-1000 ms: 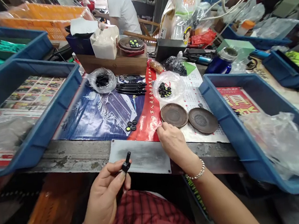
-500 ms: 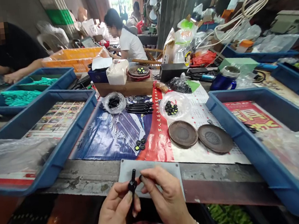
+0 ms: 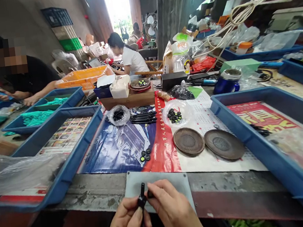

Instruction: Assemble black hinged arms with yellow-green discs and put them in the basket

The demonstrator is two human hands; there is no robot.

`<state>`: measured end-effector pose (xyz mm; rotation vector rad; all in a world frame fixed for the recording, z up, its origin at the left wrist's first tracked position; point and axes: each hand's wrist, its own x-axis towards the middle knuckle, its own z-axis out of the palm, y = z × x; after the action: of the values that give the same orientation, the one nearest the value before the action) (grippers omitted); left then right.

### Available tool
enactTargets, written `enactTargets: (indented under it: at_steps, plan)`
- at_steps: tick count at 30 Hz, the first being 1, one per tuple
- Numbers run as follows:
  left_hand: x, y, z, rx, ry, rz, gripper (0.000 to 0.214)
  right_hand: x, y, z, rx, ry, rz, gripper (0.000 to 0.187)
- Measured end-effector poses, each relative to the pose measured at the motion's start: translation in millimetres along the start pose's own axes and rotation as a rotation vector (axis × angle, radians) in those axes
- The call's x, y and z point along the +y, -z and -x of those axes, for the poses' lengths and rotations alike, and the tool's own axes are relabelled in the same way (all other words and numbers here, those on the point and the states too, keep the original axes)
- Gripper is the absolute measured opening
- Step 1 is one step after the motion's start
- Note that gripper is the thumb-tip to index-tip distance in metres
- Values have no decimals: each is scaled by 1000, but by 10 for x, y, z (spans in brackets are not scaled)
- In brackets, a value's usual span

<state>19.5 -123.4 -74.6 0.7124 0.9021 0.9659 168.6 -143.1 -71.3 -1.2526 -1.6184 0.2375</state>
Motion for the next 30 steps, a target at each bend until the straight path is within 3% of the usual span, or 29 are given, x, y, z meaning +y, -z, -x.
enactTargets:
  at_steps: [6, 12, 21, 30]
  plan:
    - [44, -49, 47, -75, -10, -22, 23, -75, 75, 42, 9, -146, -83, 20]
    - [68, -145, 65, -19, 7, 32, 20, -200, 13, 113, 106, -290, -166, 19]
    - [-11, -92, 79, -46, -84, -16, 12, -256, -89, 120, 199, -243, -201, 26]
    - [19, -7, 190, -149, -268, -268, 21, -311, -31, 110, 101, -247, -150, 14]
